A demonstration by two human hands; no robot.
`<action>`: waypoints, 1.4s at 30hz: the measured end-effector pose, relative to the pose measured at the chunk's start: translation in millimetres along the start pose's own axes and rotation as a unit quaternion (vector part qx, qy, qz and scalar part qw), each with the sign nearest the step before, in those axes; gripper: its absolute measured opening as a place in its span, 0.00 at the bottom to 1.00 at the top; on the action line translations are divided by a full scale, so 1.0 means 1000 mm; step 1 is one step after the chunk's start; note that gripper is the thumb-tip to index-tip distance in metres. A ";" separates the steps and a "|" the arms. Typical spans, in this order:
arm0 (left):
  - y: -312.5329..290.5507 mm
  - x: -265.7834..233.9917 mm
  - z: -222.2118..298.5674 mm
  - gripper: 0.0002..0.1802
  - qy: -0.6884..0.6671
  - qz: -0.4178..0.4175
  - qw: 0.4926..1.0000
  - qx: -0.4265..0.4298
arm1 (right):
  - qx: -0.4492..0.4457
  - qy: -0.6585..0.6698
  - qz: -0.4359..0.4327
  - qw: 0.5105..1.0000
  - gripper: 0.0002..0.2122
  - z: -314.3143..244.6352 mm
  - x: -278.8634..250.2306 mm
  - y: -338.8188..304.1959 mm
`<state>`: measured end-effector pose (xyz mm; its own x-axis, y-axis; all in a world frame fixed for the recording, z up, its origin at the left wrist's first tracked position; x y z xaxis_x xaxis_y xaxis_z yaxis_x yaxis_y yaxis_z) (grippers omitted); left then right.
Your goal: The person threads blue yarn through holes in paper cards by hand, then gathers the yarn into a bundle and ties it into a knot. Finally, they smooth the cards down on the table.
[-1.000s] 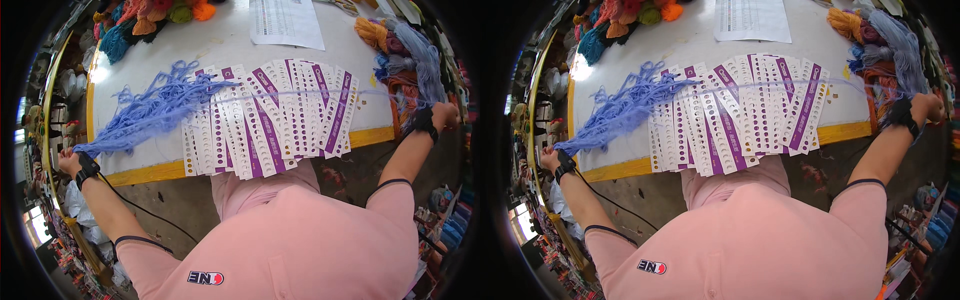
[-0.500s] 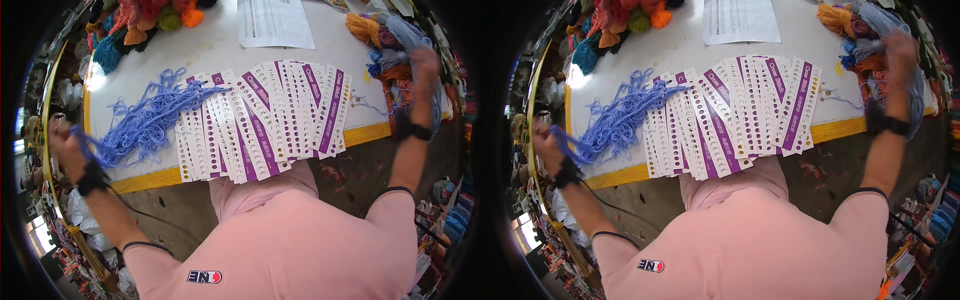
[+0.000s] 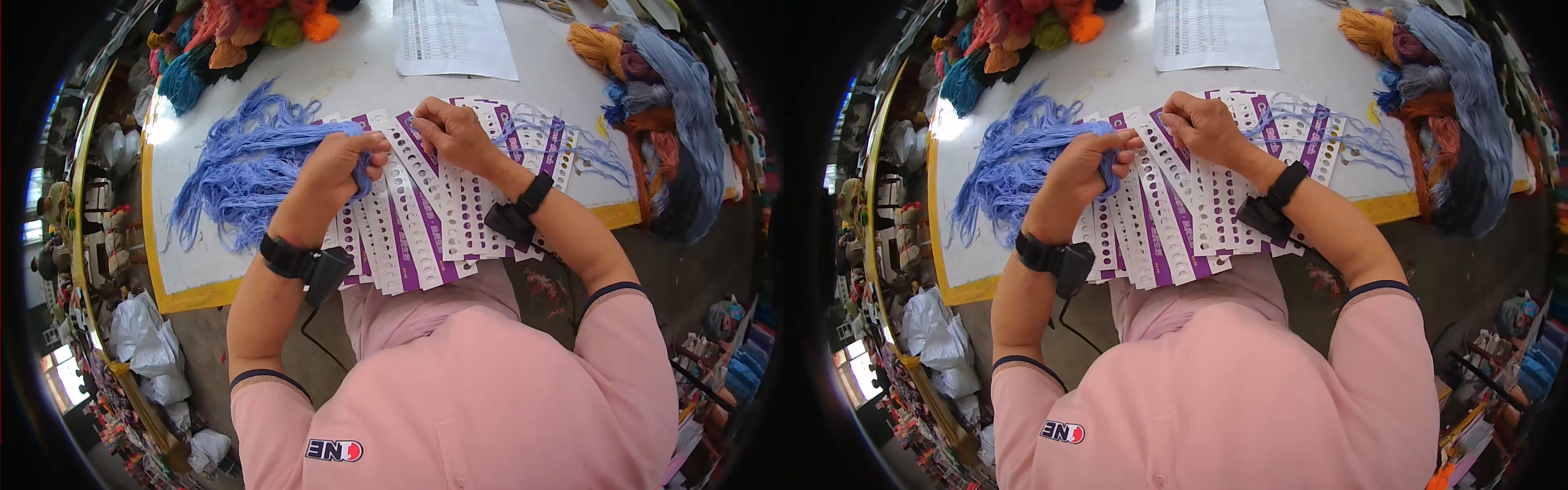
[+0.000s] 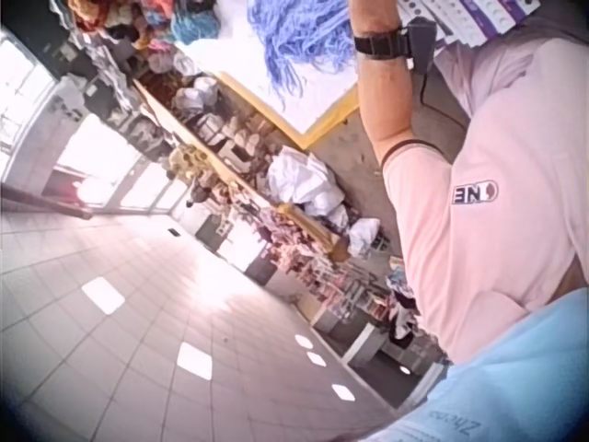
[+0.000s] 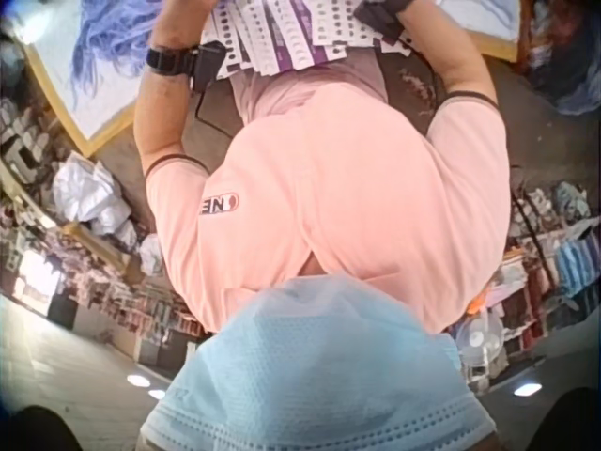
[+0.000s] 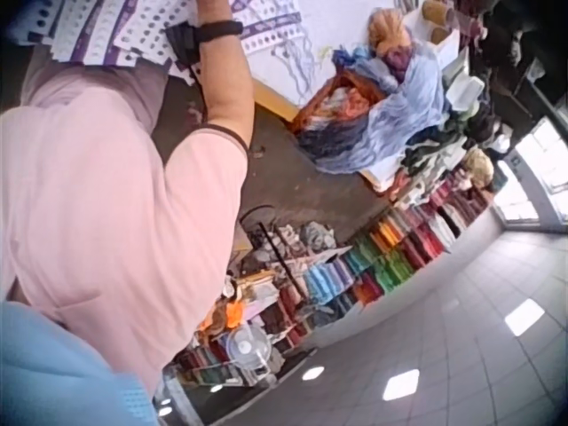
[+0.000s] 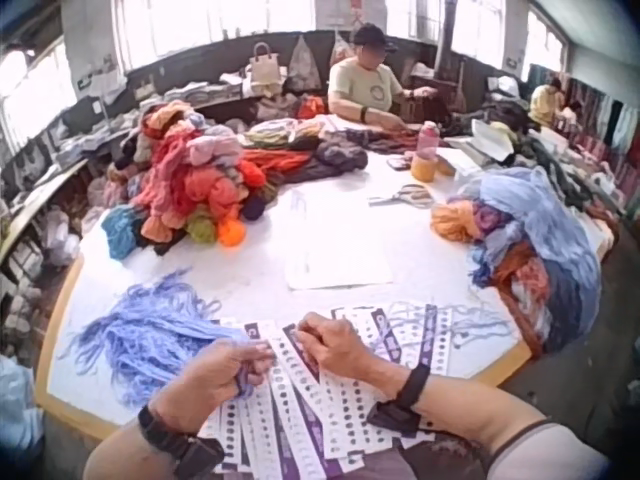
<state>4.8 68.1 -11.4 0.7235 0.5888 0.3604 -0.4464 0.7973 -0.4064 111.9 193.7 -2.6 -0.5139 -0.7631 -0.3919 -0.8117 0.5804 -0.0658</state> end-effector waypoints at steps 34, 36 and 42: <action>0.030 -0.012 0.013 0.07 0.413 0.005 0.896 0.162 | 0.013 -0.137 -0.095 0.986 0.07 -0.012 0.013 0.018; 0.028 -0.010 0.014 0.07 0.453 -0.008 0.876 0.168 | 0.003 -0.143 -0.086 0.986 0.07 -0.012 0.012 0.018; 0.023 -0.023 0.002 0.07 0.121 -0.029 0.986 0.109 | -0.050 -0.188 -0.069 0.978 0.08 -0.019 0.012 0.013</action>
Point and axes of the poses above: each hand's wrist, its own y-axis towards the middle knuckle, its own x-axis out of the palm, z = x × y, the point moved 8 cm from there along y, towards the middle knuckle, and after that the axes turned 14 degrees about x, right-handed, at the moved point
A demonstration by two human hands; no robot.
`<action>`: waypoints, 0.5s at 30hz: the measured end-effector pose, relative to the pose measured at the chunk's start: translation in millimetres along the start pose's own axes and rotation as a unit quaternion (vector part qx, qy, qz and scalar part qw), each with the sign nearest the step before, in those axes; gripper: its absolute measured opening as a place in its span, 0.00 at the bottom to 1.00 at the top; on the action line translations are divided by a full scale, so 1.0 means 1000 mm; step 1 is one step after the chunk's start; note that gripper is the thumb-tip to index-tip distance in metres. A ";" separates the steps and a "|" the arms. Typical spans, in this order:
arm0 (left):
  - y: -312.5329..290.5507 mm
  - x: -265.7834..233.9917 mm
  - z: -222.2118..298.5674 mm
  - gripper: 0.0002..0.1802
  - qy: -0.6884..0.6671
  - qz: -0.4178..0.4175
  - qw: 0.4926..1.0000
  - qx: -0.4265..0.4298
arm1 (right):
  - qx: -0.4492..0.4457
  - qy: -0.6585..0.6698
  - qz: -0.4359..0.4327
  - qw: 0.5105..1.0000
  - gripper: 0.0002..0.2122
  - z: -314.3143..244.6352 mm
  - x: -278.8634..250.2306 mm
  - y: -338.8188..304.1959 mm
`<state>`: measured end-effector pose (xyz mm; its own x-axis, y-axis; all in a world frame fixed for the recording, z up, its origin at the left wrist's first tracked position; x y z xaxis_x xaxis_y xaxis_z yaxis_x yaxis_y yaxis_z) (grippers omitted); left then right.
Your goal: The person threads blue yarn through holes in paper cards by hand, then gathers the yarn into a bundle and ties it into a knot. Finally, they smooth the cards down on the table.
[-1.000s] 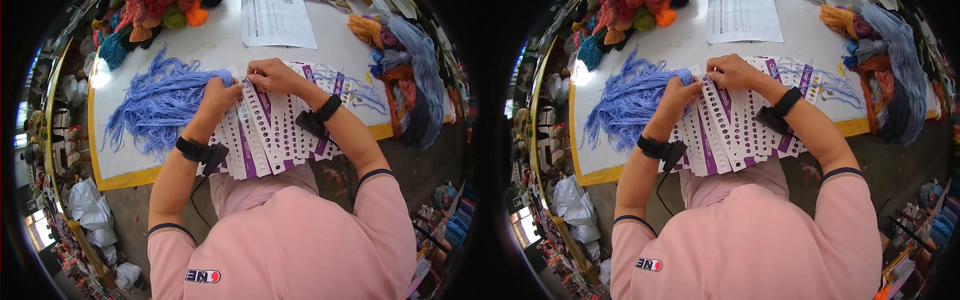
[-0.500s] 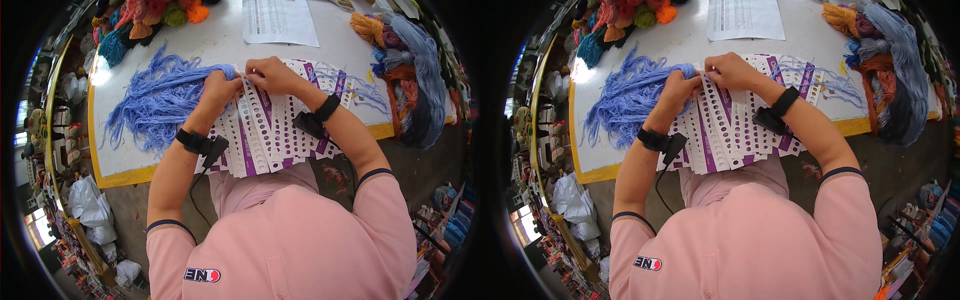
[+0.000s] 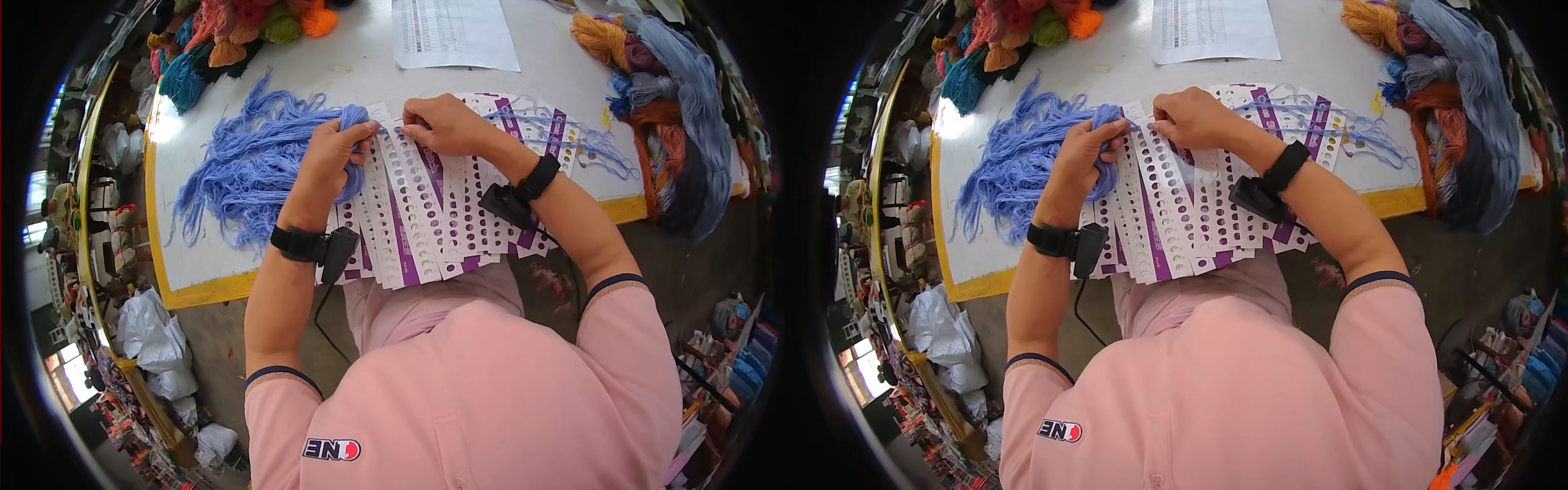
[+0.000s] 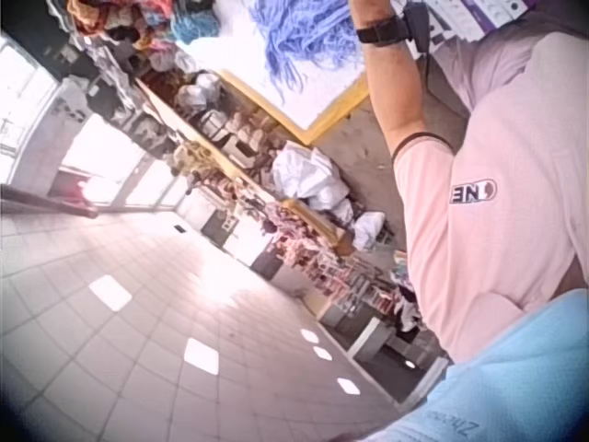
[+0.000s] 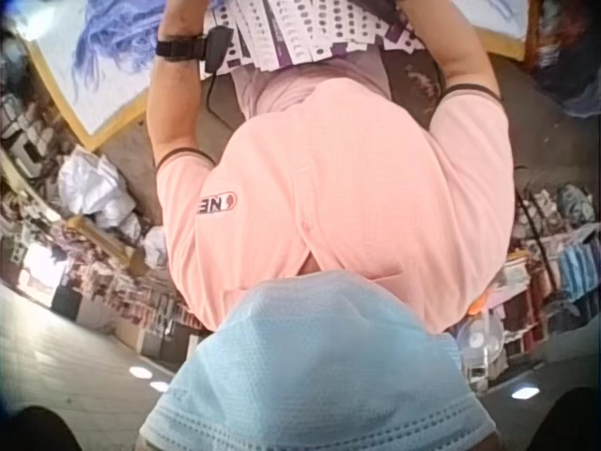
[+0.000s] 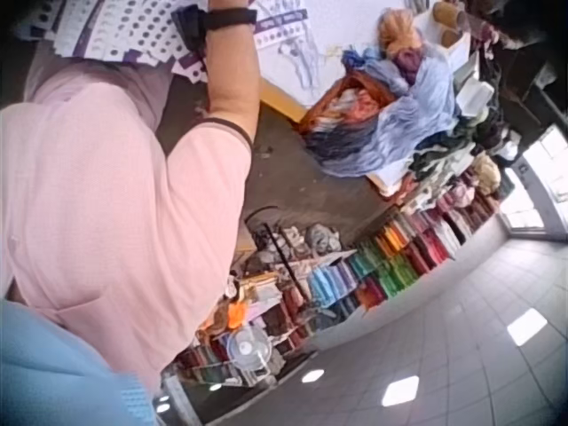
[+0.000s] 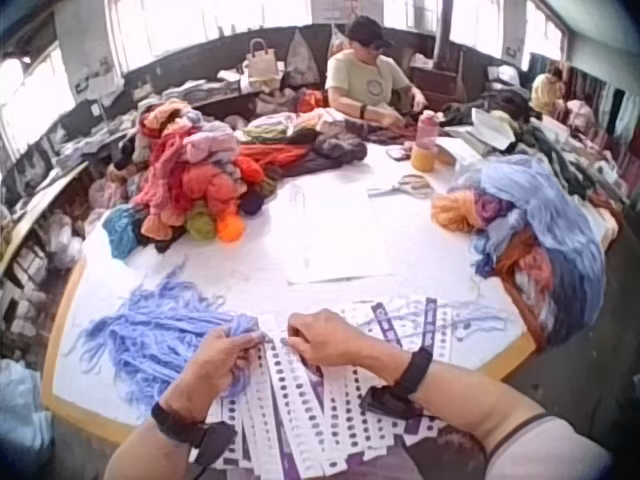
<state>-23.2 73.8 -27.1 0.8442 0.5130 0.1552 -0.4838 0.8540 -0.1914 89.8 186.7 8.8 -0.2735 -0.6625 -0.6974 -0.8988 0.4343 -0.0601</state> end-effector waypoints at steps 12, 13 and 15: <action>-0.005 0.001 0.009 0.10 0.085 0.023 0.996 0.010 | 0.007 -0.053 -0.006 0.999 0.10 -0.005 0.004 -0.003; -0.005 0.004 0.009 0.10 -0.062 0.012 0.998 0.000 | -0.002 -0.089 -0.009 0.996 0.11 -0.007 0.006 -0.004; -0.006 0.012 0.011 0.10 -0.207 0.002 0.978 -0.009 | -0.007 -0.037 -0.020 0.999 0.11 -0.003 0.005 -0.003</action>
Point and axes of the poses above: each hand's wrist, its own y-axis towards the middle knuckle, its own x-axis out of the palm, z = x × y, the point moved 8 cm from there along y, towards the middle knuckle, and after that the axes turned 14 degrees about x, right-handed, at the moved point
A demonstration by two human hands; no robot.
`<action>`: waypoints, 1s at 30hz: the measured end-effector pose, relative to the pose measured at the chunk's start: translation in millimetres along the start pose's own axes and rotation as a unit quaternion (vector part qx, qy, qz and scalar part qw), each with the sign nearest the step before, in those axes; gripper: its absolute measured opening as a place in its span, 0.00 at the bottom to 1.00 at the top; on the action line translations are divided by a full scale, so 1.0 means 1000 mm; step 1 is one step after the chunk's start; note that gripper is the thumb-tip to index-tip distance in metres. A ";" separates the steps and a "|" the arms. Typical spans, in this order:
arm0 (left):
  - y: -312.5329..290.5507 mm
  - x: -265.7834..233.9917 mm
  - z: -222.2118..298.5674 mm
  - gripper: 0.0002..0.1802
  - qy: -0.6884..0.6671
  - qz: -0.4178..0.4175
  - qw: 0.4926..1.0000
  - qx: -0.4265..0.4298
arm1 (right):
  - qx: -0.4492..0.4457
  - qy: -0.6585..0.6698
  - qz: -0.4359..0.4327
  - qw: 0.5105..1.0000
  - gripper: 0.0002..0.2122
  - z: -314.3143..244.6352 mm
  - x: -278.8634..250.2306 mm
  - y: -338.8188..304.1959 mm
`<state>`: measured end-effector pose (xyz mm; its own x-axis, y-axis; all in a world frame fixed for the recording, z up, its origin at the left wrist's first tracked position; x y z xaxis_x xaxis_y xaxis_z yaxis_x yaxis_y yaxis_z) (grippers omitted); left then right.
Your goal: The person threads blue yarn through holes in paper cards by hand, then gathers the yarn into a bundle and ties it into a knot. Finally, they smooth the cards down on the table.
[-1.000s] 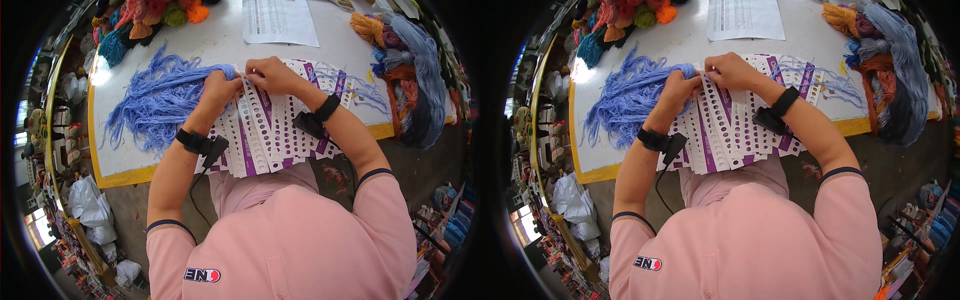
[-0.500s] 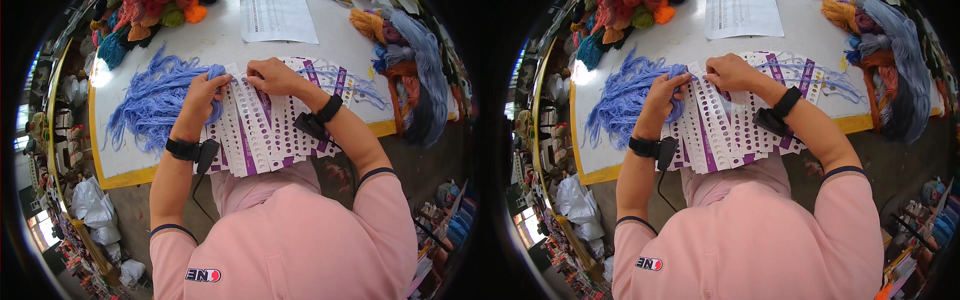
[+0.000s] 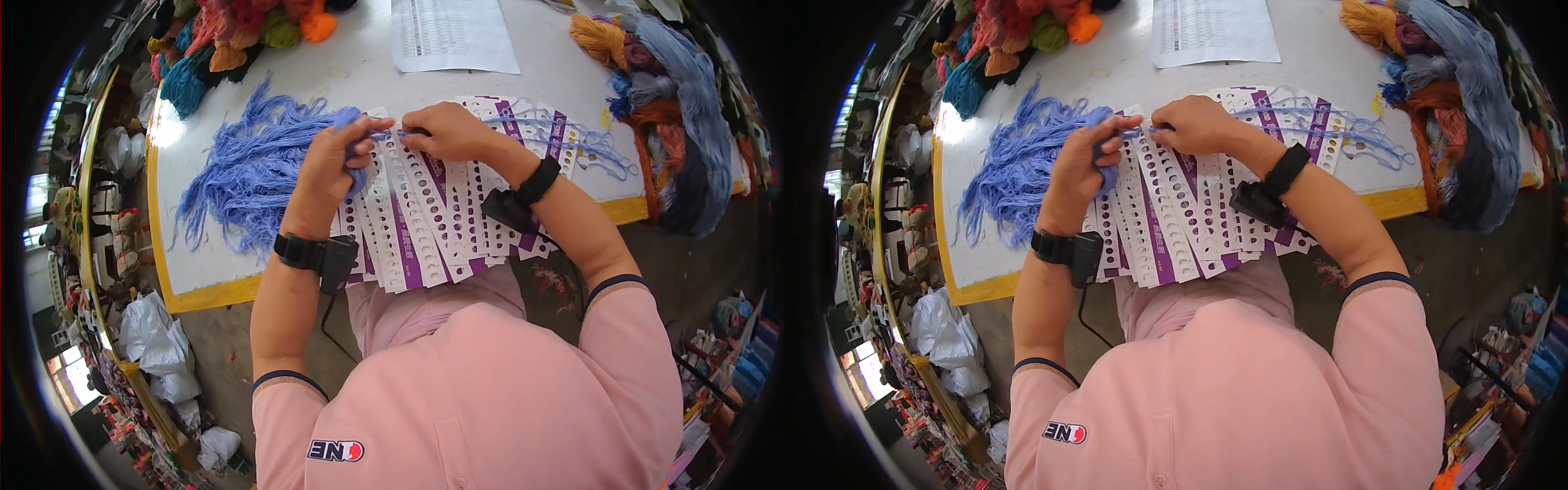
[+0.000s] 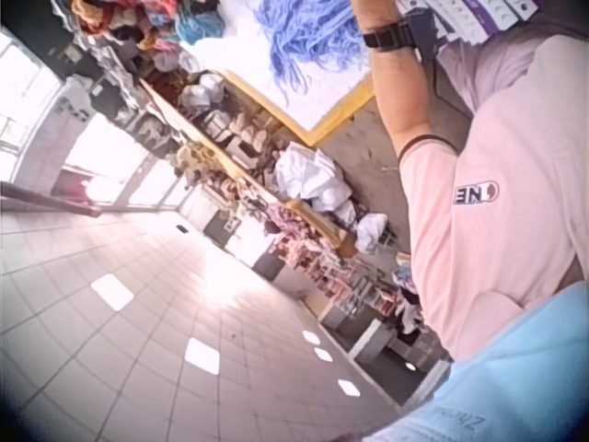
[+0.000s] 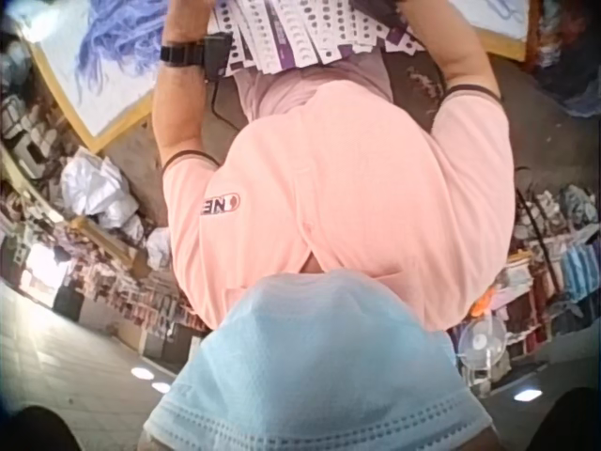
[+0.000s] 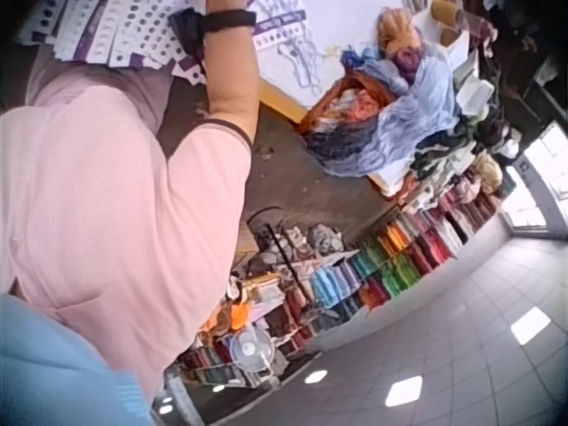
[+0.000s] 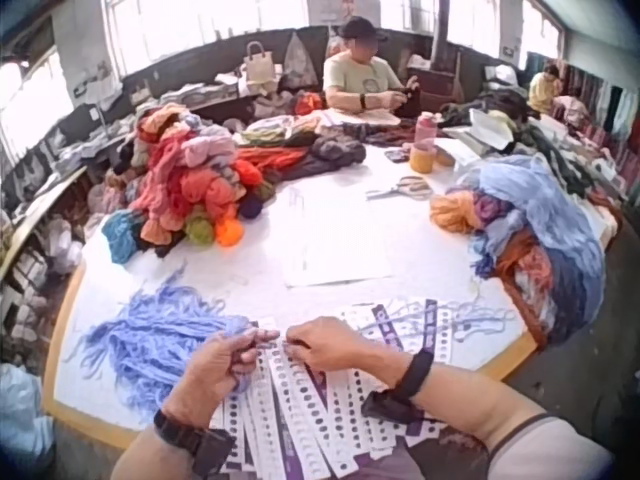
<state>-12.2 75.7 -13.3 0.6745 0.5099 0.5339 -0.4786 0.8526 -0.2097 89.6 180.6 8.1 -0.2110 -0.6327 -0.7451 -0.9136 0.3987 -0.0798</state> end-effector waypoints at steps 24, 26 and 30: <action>-0.029 -0.019 0.032 0.12 0.288 -0.002 0.946 0.150 | 0.008 0.037 0.123 0.992 0.07 -0.019 0.014 -0.011; -0.029 -0.039 0.001 0.11 0.286 0.024 0.945 0.158 | 0.067 0.156 0.107 0.980 0.07 -0.026 0.032 0.002; -0.039 -0.010 0.012 0.09 0.567 -0.026 0.776 0.274 | 0.107 0.322 0.070 0.938 0.08 -0.017 0.026 0.000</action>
Point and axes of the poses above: each hand's wrist, its own y-axis towards the middle knuckle, its own x-axis out of the palm, z = x × y, the point moved 8 cm from there along y, towards the middle knuckle, and after that the axes turned 14 degrees about x, right-handed, at the moved point
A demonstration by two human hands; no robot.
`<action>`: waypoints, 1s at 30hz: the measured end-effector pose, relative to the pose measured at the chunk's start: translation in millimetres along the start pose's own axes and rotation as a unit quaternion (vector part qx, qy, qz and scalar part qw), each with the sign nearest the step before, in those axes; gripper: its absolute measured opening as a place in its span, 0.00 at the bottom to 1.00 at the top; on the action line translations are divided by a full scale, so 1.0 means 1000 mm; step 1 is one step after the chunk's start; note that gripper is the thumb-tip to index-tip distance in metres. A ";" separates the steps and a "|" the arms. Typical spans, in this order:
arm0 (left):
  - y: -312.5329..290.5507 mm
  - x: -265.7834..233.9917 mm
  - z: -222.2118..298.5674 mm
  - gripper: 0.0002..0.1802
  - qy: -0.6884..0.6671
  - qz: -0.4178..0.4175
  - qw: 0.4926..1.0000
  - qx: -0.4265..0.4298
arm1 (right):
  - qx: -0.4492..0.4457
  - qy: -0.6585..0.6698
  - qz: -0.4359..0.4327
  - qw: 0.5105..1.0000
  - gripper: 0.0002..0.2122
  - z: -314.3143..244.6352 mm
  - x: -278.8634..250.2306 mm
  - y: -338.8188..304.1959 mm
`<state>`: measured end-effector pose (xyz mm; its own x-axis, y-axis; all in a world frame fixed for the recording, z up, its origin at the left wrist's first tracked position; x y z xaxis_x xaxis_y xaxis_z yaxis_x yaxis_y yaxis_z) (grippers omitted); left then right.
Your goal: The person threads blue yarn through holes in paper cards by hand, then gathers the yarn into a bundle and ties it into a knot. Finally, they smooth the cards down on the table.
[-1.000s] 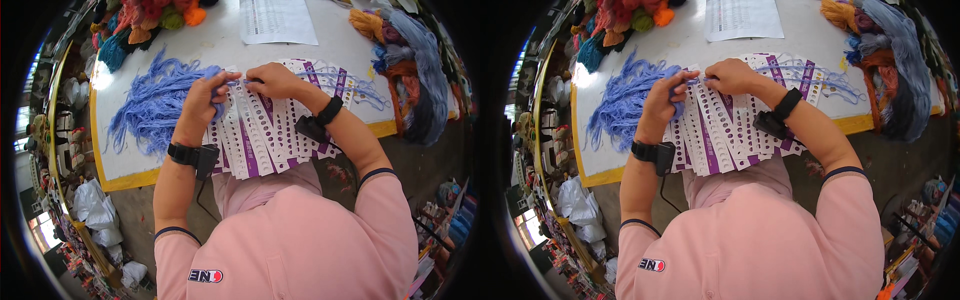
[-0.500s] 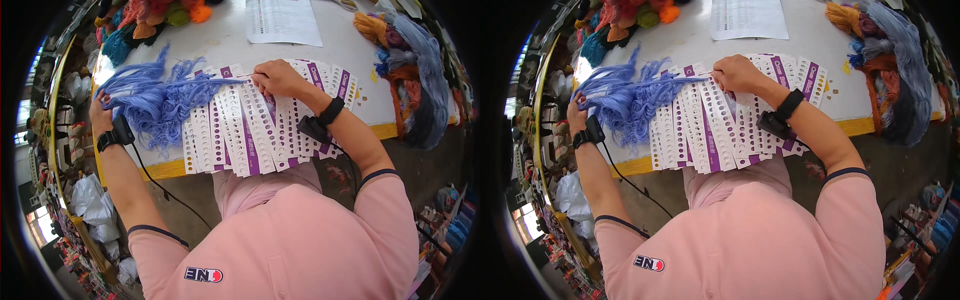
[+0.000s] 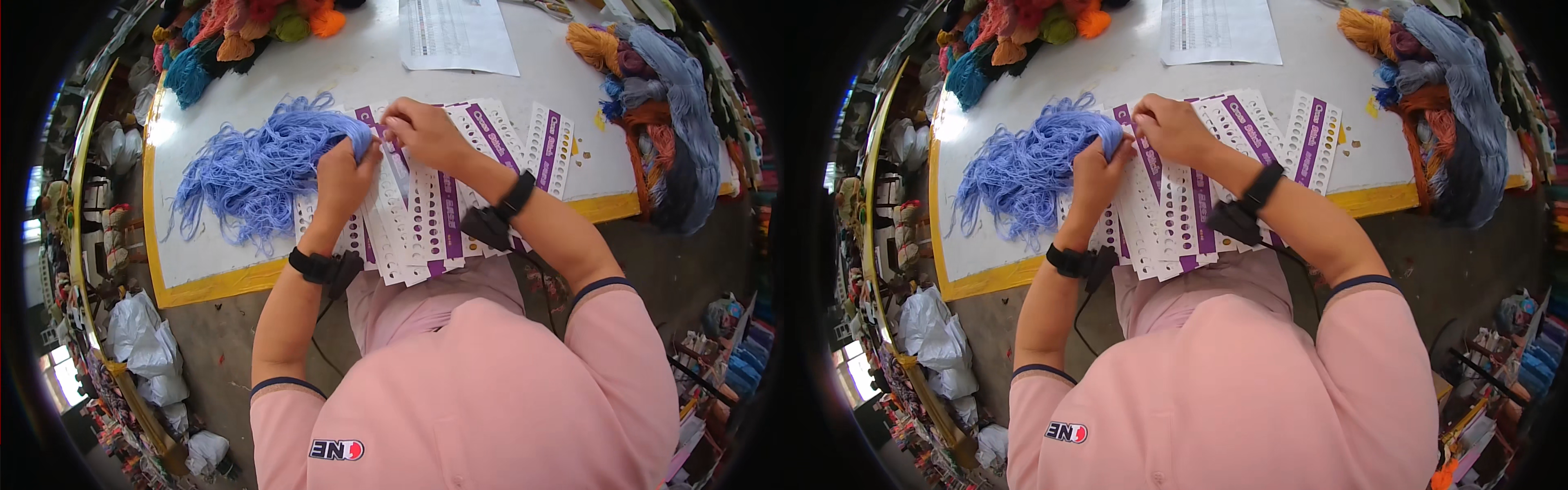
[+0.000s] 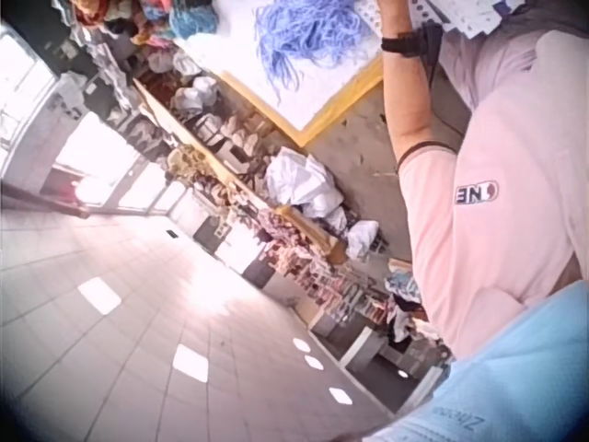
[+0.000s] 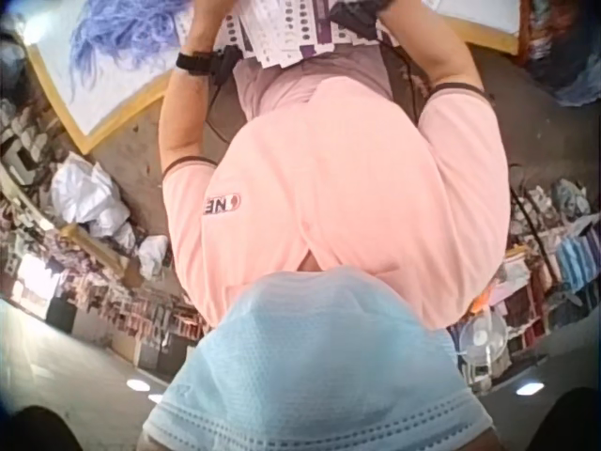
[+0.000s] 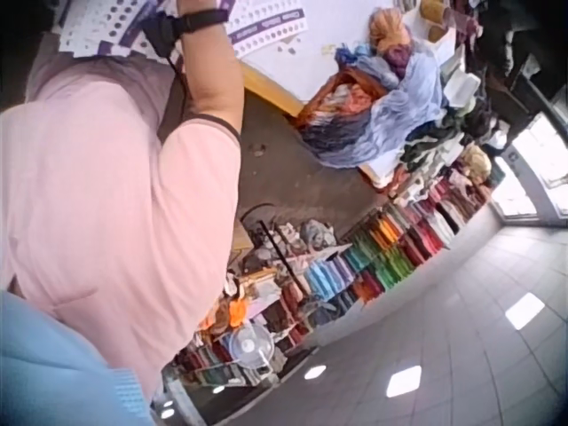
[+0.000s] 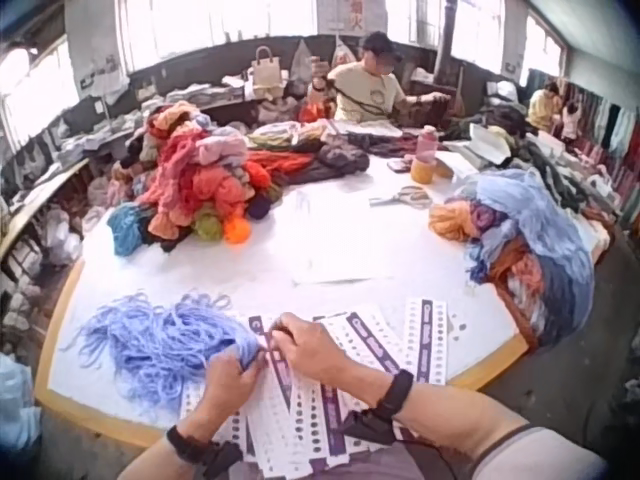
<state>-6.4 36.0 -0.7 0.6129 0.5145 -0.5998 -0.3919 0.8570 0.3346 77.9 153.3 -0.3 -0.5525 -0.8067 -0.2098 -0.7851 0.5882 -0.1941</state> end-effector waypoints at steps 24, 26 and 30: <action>0.012 0.041 0.011 0.10 -0.426 -0.129 0.797 -0.408 | -0.241 -0.513 0.013 0.824 0.25 0.006 -0.024 -0.133; 0.010 0.040 0.012 0.09 -0.383 -0.126 0.823 -0.401 | -0.237 -0.508 0.007 0.828 0.25 0.007 -0.023 -0.132; 0.015 0.024 0.024 0.07 -0.289 -0.074 0.887 -0.351 | -0.224 -0.510 0.005 0.830 0.25 0.008 -0.026 -0.130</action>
<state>18.9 62.5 7.3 0.8636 0.5010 -0.0574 -0.4839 0.7914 -0.3736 196.6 98.2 23.0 -0.2145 -0.1981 -0.9564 -0.9333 0.3303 0.1409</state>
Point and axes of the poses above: each hand's wrist, its own y-axis towards the middle knuckle, its own x-axis out of the palm, z = x × y, the point moved 8 cm from there along y, towards the middle knuckle, and after that the axes turned 14 degrees about x, right-handed, at the moved point
